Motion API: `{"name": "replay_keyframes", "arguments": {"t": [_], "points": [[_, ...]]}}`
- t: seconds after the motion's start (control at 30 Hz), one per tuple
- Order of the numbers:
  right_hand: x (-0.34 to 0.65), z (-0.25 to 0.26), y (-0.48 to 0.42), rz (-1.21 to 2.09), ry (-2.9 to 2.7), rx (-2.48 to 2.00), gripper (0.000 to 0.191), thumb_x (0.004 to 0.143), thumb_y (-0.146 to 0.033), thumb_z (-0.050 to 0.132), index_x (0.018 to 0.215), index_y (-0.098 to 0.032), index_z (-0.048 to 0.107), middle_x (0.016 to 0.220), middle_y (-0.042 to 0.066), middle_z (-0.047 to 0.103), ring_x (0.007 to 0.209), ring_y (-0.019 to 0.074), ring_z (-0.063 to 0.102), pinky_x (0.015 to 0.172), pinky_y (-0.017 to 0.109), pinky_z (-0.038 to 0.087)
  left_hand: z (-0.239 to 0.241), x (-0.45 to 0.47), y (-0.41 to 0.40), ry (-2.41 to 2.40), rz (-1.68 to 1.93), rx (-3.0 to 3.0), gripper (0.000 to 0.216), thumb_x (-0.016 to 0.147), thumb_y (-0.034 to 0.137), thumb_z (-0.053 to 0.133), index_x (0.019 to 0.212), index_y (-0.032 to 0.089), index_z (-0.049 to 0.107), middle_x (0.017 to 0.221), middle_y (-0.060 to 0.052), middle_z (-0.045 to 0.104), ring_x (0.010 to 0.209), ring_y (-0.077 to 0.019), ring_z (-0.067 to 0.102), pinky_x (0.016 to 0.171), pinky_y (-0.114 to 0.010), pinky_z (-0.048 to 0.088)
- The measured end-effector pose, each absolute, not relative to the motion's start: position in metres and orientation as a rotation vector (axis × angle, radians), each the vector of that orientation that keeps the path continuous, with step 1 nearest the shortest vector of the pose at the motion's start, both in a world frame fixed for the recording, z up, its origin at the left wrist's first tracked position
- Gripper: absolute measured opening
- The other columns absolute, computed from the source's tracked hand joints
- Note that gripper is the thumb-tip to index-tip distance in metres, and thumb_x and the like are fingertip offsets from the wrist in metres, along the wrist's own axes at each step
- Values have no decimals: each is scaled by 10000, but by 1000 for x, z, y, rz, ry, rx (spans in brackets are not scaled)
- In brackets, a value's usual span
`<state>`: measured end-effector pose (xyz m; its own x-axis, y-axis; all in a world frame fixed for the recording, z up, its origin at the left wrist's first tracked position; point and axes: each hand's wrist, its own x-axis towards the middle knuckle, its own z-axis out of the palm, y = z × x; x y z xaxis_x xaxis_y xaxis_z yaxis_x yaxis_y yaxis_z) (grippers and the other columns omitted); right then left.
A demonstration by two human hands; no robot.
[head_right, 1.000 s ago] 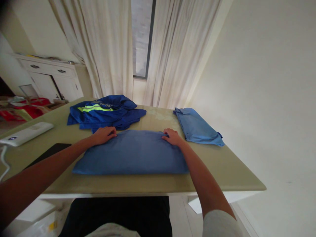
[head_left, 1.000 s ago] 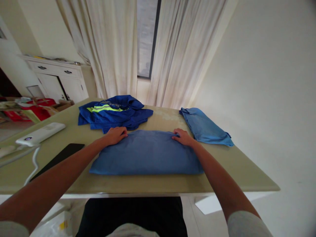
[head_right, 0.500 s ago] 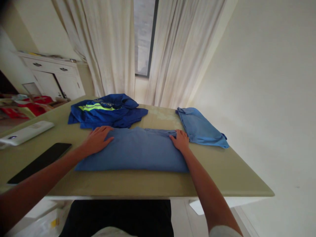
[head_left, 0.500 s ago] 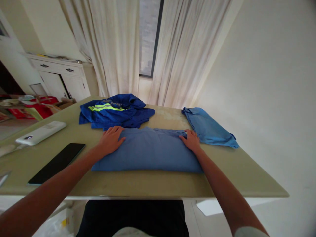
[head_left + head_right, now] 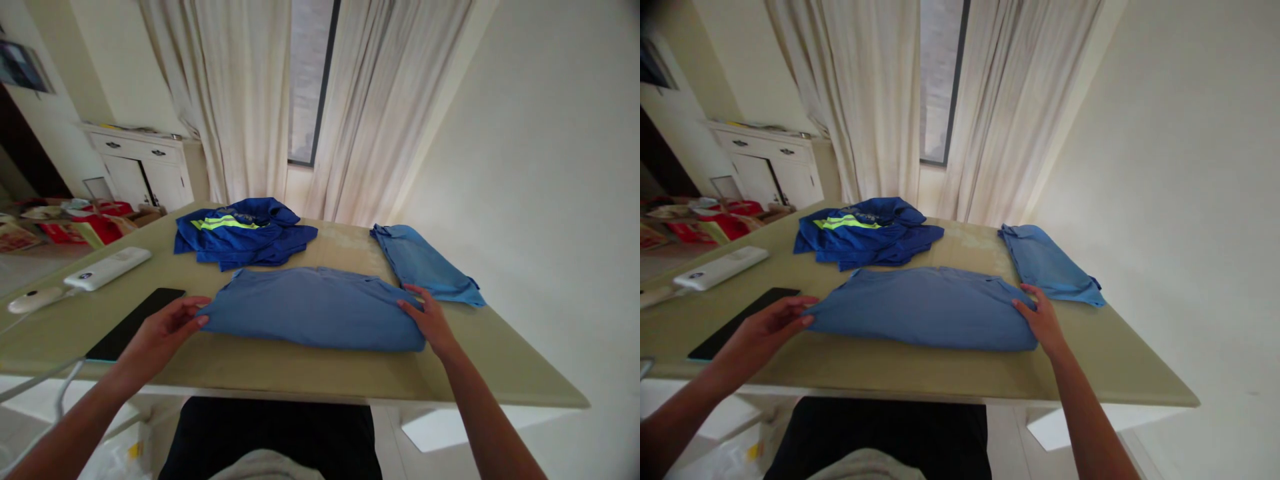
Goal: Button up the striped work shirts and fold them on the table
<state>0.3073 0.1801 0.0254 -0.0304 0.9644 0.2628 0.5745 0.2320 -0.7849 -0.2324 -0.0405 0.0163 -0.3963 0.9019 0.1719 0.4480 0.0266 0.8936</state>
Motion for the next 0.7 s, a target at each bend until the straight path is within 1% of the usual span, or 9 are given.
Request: {"name": "replay_keyframes", "arguments": {"t": [0.07,0.13,0.23,0.3,0.4,0.5,0.57,0.63,0.7], "points": [[319,25,168,611,-1716,-1451,696,785,-637,721,1359,-258,615,1104,84,747,858,265,697,779,408,559,13,-239,-48,1777,1328,1326,631,658,656,819,1142,266,710,903,-58,744,850,-254,696,759,-313,555],[328,21,159,624,-1749,-1579,700,761,-644,738,1315,-226,646,925,71,757,780,260,690,747,399,550,6,-244,-51,1807,1224,1329,630,641,683,811,1103,263,726,822,-49,730,777,-253,689,700,-314,550],[330,12,154,694,-1746,-1735,702,732,-653,758,1251,-188,670,839,71,751,779,272,706,761,404,553,-6,-251,-39,1953,1103,1372,642,680,756,715,1078,252,723,927,-83,759,849,-297,717,770,-368,581],[321,10,158,784,-1722,-1686,704,751,-678,743,1255,-192,667,938,89,767,871,290,726,804,418,567,-6,-253,-18,2063,1053,1487,674,730,775,639,1131,237,703,1097,-129,754,1021,-349,713,931,-441,568],[298,16,176,871,-1733,-1562,666,787,-704,718,1227,-205,694,1119,127,751,1046,327,713,904,462,568,8,-243,31,2134,1009,1813,707,791,760,566,1203,197,685,1274,-186,696,1245,-409,620,1147,-531,422],[270,28,205,645,-1871,-1602,788,737,-665,795,1357,-206,636,1367,185,641,1299,384,588,1093,549,460,28,-211,90,1905,897,2055,706,818,758,544,1211,190,693,1309,-175,689,1273,-396,612,1162,-504,411],[250,34,227,438,-2048,-1615,948,709,-639,834,1495,-210,524,1553,207,474,1463,403,416,1198,588,325,38,-181,129,1767,722,2150,770,805,772,555,1280,177,668,1402,-175,644,1340,-390,568,1170,-488,400],[230,38,245,325,-2272,-1568,1068,693,-637,852,1583,-244,412,1675,189,280,1543,411,267,1231,612,244,42,-153,164,1742,477,2205,895,790,784,564,1397,127,591,1526,-208,536,1430,-403,478,1196,-495,358],[212,39,258,351,-2497,-1499,1115,684,-631,865,1611,-265,365,1698,174,231,1550,408,254,1232,602,253,41,-133,191,1705,280,2234,1008,762,779,610,1471,70,509,1568,-237,474,1454,-414,441,1202,-478,343]]}}
